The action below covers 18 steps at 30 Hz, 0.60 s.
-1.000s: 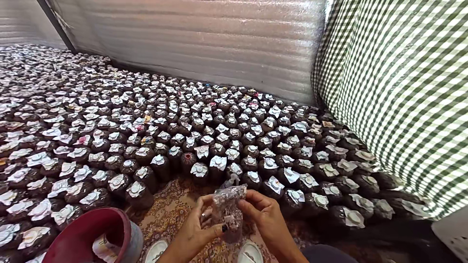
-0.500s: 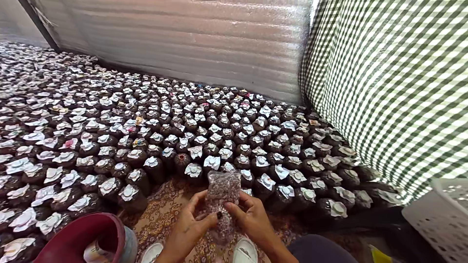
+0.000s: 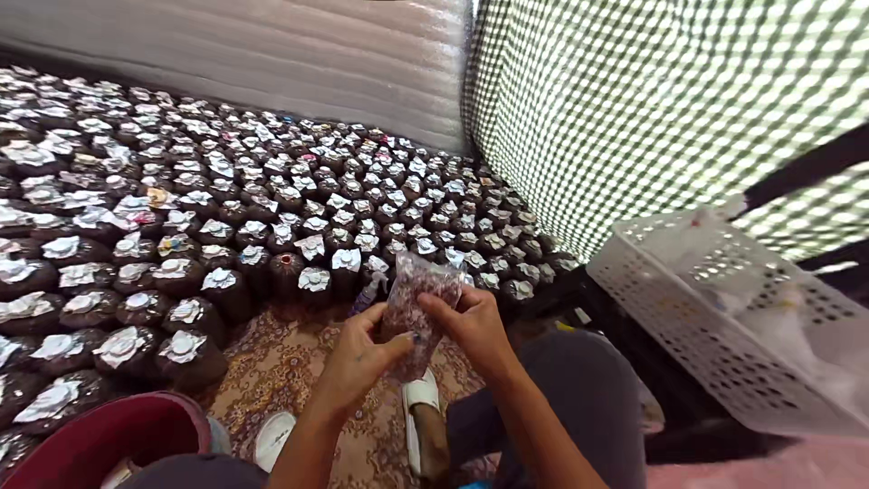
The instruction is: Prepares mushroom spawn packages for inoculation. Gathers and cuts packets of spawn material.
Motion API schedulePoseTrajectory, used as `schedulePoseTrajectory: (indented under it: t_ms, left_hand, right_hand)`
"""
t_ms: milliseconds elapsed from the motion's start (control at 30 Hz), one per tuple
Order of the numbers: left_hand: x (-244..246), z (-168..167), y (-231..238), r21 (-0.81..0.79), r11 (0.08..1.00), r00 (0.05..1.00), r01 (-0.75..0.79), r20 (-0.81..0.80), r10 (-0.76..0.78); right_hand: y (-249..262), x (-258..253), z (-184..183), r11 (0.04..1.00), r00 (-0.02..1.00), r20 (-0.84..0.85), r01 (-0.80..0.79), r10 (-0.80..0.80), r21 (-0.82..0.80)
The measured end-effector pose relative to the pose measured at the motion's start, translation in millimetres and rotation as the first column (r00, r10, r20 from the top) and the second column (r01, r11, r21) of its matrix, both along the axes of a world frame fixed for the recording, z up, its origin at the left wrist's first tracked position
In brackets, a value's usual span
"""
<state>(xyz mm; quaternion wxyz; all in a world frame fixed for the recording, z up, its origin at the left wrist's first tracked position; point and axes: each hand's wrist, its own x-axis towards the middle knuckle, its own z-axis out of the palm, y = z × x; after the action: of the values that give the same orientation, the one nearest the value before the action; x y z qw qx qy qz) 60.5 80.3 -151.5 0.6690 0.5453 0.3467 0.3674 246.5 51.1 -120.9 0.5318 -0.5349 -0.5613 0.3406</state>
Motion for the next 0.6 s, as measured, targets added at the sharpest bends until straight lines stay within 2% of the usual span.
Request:
schedulePoseTrajectory:
  t_ms: [67, 233, 333, 433, 500, 600]
  left_hand:
    - [4.2, 15.6, -9.4, -0.015, 0.999, 0.999, 0.041, 0.02, -0.041]
    - [0.7, 22.6, -19.3, 0.079, 0.979, 0.982, -0.185, 0.054, 0.181]
    - [-8.9, 23.5, -16.8, 0.091, 0.977, 0.981, -0.191, -0.004, 0.193]
    - [-12.8, 17.1, -17.4, 0.117, 0.993, 0.995, -0.028, -0.088, 0.038]
    - [-3.8, 9.8, -21.2, 0.115, 0.992, 0.998, 0.052, -0.052, -0.046]
    - [26.0, -2.0, -29.6, 0.06, 0.996, 0.996, -0.06, 0.073, 0.056]
  right_hand:
    - [-11.7, -1.7, 10.2, 0.998, 0.998, 0.004, 0.058, -0.058, 0.015]
    - [-20.6, -9.8, 25.7, 0.993, 1.0, -0.012, 0.016, -0.017, -0.116]
    - [-12.2, -3.4, 23.3, 0.984, 0.999, -0.035, -0.013, 0.007, -0.177]
    - [-14.0, 8.5, 14.2, 0.998, 0.996, -0.082, -0.038, 0.033, -0.051]
    - [-20.5, 18.3, 9.3, 0.998, 0.995, -0.087, -0.055, 0.057, 0.019]
    - [-28.5, 32.3, 1.0, 0.998, 0.986, -0.154, -0.052, 0.056, 0.029]
